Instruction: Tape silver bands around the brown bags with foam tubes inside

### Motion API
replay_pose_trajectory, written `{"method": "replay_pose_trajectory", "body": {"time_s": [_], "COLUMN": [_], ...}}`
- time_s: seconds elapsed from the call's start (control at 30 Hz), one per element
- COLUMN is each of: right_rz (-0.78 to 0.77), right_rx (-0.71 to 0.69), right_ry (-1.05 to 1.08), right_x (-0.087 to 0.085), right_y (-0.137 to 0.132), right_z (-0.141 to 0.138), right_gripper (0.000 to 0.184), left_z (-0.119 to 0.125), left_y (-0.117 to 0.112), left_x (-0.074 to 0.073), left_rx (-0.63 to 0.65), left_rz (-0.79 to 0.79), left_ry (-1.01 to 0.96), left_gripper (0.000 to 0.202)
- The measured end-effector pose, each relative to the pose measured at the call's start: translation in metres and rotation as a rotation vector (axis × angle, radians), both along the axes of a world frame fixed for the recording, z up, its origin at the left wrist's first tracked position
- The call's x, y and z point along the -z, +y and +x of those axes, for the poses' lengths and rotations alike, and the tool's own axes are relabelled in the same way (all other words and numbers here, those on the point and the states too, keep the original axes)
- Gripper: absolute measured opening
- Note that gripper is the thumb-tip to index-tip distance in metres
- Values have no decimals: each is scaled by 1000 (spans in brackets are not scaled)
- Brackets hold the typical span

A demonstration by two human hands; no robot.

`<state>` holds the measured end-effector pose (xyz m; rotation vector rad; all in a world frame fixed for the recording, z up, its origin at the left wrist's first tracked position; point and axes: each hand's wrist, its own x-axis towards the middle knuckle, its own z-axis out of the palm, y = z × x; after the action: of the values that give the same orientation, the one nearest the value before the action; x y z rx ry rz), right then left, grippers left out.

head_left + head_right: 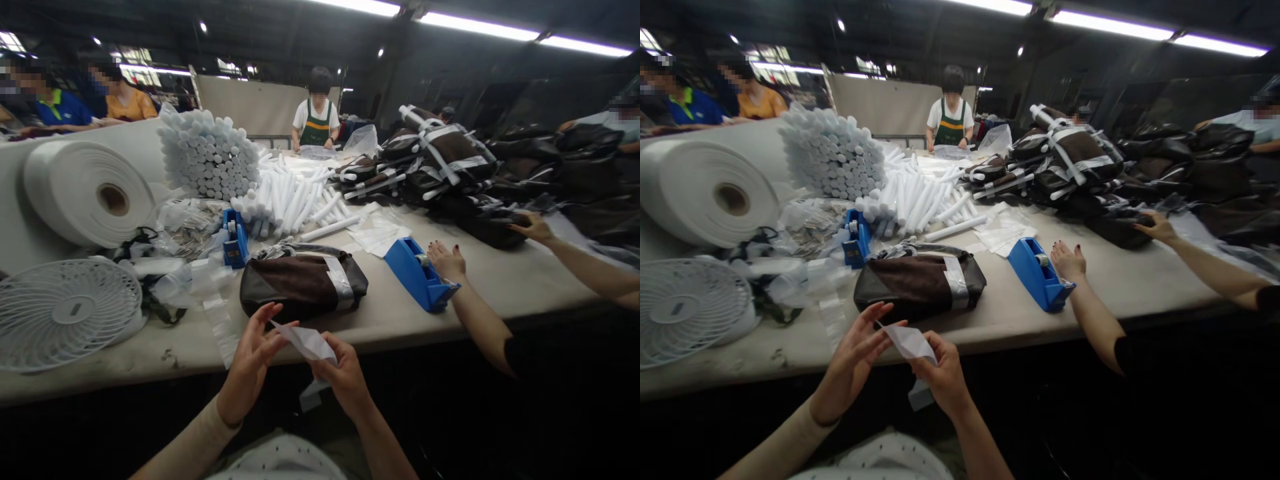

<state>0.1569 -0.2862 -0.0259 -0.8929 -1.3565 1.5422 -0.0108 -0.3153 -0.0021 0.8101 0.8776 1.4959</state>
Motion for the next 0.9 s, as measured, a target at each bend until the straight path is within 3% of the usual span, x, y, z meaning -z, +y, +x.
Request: {"method": "replay_pose_trajectory", "body": {"time_s": [0.1, 0.2, 0.27, 0.33, 0.4, 0.47, 0.5, 0.53, 0.6, 0.67, 0.73, 0.77, 0.83, 0.9], "right_rz": [43, 16, -12, -43, -53, -61, -77, -101, -157, -169, -152, -154, -199, -285], "right_rx": [-7, 8, -71, -269, -425, -447, -431, -409, -348, -251, -135, -76, 40, 133], "right_ry": [-59, -114, -128, -116, -89, -78, -69, -56, -22, -4, -23, -33, -34, 1], "right_x": [1, 0, -5, -9, -12, -12, -10, -7, 1, 10, 20, 24, 30, 31], "right_y": [-2, -5, -6, -7, -8, -10, -11, -12, -11, -6, 2, 6, 12, 14], "right_z": [-1, 5, 15, 25, 29, 24, 20, 15, 7, 5, 11, 15, 22, 25], "right_gripper": [34, 35, 40, 54, 62, 54, 47, 42, 39, 43, 48, 50, 54, 55], "left_z": [1, -4, -12, -21, -26, -25, -25, -25, -32, -52, -80, -94, -114, -121], "left_y": [1, 5, 10, 14, 18, 21, 22, 25, 33, 48, 70, 82, 106, 124], "left_x": [-2, -4, -7, -12, -17, -20, -21, -22, -21, -17, -11, -6, 5, 16], "left_rx": [128, 70, 64, 205, 427, 572, 583, 542, 330, -40, -376, -420, -241, -46], "left_rz": [-146, -132, -83, -51, -49, -48, -31, 2, 82, 124, 40, -67, -325, -471], "left_ry": [-138, 53, 224, 355, 452, 537, 577, 611, 681, 782, 863, 850, 651, 436], "left_gripper": [71, 72, 68, 68, 70, 70, 70, 69, 64, 63, 67, 67, 56, 43]}}
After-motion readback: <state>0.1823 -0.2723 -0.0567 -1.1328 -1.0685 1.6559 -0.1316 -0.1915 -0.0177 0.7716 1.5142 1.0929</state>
